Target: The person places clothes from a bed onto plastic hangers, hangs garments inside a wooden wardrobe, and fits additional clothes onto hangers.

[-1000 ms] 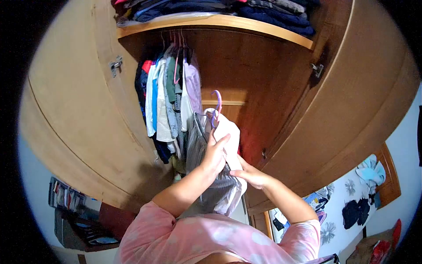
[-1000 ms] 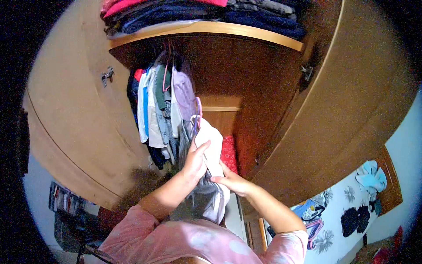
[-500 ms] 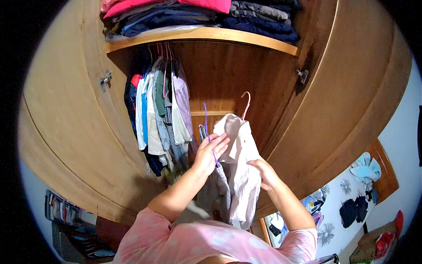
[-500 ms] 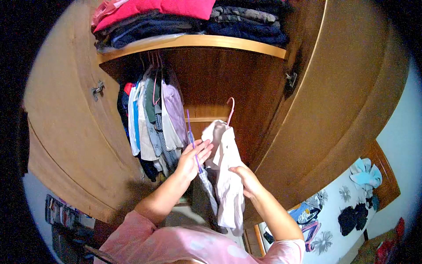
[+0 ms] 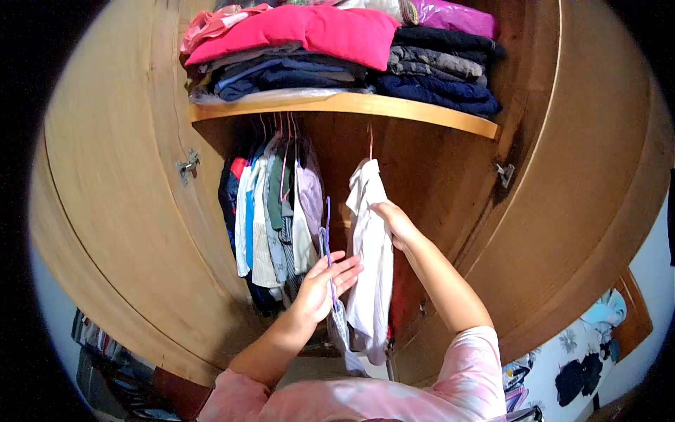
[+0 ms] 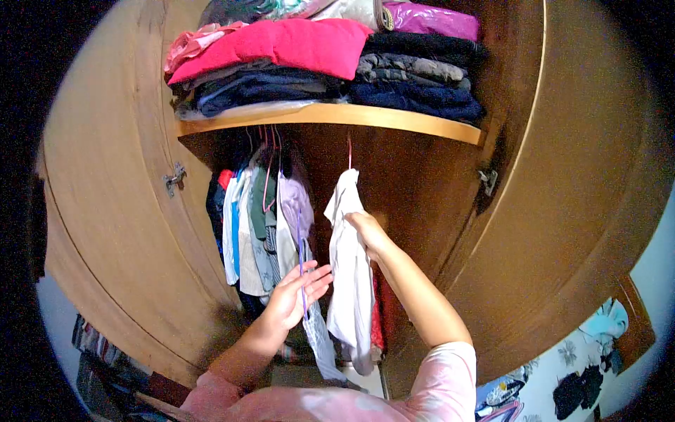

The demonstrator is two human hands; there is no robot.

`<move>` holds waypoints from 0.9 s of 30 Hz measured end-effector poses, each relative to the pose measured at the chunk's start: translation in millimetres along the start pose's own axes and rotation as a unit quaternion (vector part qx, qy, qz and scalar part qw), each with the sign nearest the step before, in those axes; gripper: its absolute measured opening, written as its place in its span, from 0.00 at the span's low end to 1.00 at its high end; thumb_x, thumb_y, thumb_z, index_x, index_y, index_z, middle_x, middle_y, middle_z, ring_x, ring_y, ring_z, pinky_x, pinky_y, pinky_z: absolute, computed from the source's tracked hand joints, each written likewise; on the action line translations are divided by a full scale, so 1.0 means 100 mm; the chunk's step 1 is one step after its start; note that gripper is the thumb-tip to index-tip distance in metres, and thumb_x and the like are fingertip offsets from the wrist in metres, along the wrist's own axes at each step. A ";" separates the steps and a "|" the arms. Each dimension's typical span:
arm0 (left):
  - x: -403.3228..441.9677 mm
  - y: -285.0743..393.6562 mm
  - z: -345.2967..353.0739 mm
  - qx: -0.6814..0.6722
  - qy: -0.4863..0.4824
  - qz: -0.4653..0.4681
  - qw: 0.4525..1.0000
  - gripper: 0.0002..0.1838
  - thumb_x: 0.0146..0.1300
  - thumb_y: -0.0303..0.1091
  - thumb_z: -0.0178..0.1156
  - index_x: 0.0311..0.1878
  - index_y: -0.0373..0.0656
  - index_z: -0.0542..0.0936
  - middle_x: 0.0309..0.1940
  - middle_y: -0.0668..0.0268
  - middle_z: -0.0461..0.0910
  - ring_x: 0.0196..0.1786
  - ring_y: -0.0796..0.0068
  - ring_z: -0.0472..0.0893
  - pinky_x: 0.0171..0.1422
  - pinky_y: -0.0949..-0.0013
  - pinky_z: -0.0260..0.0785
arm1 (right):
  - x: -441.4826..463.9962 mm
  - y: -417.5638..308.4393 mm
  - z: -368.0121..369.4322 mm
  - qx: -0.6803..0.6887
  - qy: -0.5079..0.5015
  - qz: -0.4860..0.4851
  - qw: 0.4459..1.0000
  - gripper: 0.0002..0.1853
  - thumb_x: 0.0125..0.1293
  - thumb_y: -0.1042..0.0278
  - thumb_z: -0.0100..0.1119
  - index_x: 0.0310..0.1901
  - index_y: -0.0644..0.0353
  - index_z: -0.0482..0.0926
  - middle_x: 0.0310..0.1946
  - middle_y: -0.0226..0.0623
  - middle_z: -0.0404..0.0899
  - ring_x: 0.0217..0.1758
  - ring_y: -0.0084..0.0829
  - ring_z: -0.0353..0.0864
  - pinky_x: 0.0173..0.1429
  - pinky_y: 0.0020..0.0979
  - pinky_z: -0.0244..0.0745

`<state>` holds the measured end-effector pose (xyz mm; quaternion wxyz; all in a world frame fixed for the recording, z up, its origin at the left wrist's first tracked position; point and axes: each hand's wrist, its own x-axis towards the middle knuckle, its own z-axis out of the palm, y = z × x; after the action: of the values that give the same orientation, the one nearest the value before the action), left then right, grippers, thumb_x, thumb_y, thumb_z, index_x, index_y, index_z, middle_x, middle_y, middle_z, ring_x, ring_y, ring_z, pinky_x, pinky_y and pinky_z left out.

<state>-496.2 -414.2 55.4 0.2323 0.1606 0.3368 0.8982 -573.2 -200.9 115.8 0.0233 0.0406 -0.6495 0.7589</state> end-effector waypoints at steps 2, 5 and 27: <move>0.02 0.03 0.00 0.007 -0.007 -0.002 1.000 0.16 0.71 0.30 0.45 0.59 0.39 0.63 0.58 0.49 0.71 0.59 0.58 0.75 0.61 0.62 0.70 | 0.46 0.09 -0.07 -0.011 0.002 -0.066 0.998 0.13 0.62 0.62 0.50 0.41 0.63 0.74 0.34 0.33 0.78 0.38 0.24 0.75 0.44 0.29 0.69; 0.07 0.08 -0.04 0.015 -0.012 0.007 1.000 0.16 0.71 0.31 0.44 0.60 0.39 0.62 0.59 0.49 0.70 0.60 0.57 0.74 0.62 0.62 0.69 | 0.98 0.16 -0.12 -0.046 -0.006 -0.105 0.993 0.15 0.62 0.60 0.50 0.40 0.64 0.75 0.34 0.32 0.77 0.39 0.24 0.72 0.45 0.28 0.66; 0.00 0.23 -0.40 0.043 0.078 0.005 0.996 0.19 0.71 0.33 0.43 0.62 0.39 0.62 0.58 0.50 0.71 0.59 0.59 0.75 0.62 0.61 0.68 | 2.08 0.52 0.92 -0.304 -0.100 -0.106 0.941 0.18 0.65 0.57 0.47 0.42 0.63 0.79 0.34 0.34 0.79 0.36 0.27 0.74 0.42 0.30 0.69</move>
<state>-520.8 -450.5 42.3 0.1935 0.1019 0.3916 0.8938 -781.7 -303.1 97.3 0.0496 0.1756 -0.8403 0.5105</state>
